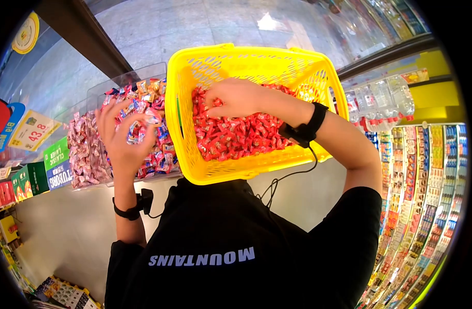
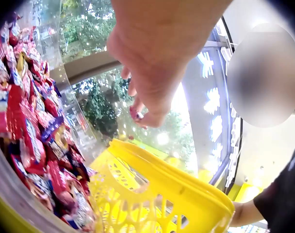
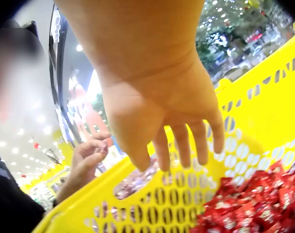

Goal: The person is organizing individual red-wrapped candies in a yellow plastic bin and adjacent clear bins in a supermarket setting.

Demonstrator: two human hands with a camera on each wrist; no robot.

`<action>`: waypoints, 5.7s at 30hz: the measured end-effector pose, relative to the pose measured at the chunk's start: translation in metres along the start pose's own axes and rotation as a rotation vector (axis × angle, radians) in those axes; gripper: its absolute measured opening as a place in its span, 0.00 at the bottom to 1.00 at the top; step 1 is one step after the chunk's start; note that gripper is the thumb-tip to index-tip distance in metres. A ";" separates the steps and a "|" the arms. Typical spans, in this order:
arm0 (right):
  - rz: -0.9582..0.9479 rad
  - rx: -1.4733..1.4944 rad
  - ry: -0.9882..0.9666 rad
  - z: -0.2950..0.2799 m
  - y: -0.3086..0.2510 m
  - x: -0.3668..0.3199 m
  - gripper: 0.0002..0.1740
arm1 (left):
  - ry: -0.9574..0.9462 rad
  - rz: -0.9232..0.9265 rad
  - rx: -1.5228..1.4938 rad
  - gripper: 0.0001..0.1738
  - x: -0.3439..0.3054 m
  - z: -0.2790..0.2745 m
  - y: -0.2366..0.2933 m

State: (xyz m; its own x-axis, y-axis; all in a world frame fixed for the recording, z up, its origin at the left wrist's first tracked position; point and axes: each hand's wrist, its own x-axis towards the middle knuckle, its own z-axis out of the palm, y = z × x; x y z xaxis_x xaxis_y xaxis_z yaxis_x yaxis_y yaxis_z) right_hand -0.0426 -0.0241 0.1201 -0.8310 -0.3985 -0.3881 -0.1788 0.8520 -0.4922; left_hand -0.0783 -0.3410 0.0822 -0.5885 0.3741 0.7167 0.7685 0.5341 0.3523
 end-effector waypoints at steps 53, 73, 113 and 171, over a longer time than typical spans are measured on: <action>0.122 -0.281 0.070 0.034 0.049 -0.013 0.14 | 0.001 -0.153 -0.189 0.14 -0.021 0.024 0.006; -0.211 -0.138 0.396 0.007 0.021 -0.028 0.10 | -0.080 -0.204 -0.107 0.20 -0.038 -0.012 0.000; 0.091 -0.172 0.238 0.024 0.050 -0.046 0.21 | 0.083 -0.368 0.411 0.21 -0.078 -0.093 -0.099; -0.270 -0.038 0.015 0.077 0.071 0.032 0.22 | -0.474 -0.246 0.207 0.38 -0.079 0.028 -0.026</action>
State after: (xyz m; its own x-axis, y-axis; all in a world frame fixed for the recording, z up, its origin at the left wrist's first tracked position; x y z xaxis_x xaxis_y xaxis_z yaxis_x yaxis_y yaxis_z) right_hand -0.0413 -0.0027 0.0134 -0.7582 -0.6083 -0.2346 -0.4144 0.7274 -0.5469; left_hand -0.0590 -0.3637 -0.0003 -0.8287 0.4937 0.2636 0.5577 0.7680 0.3150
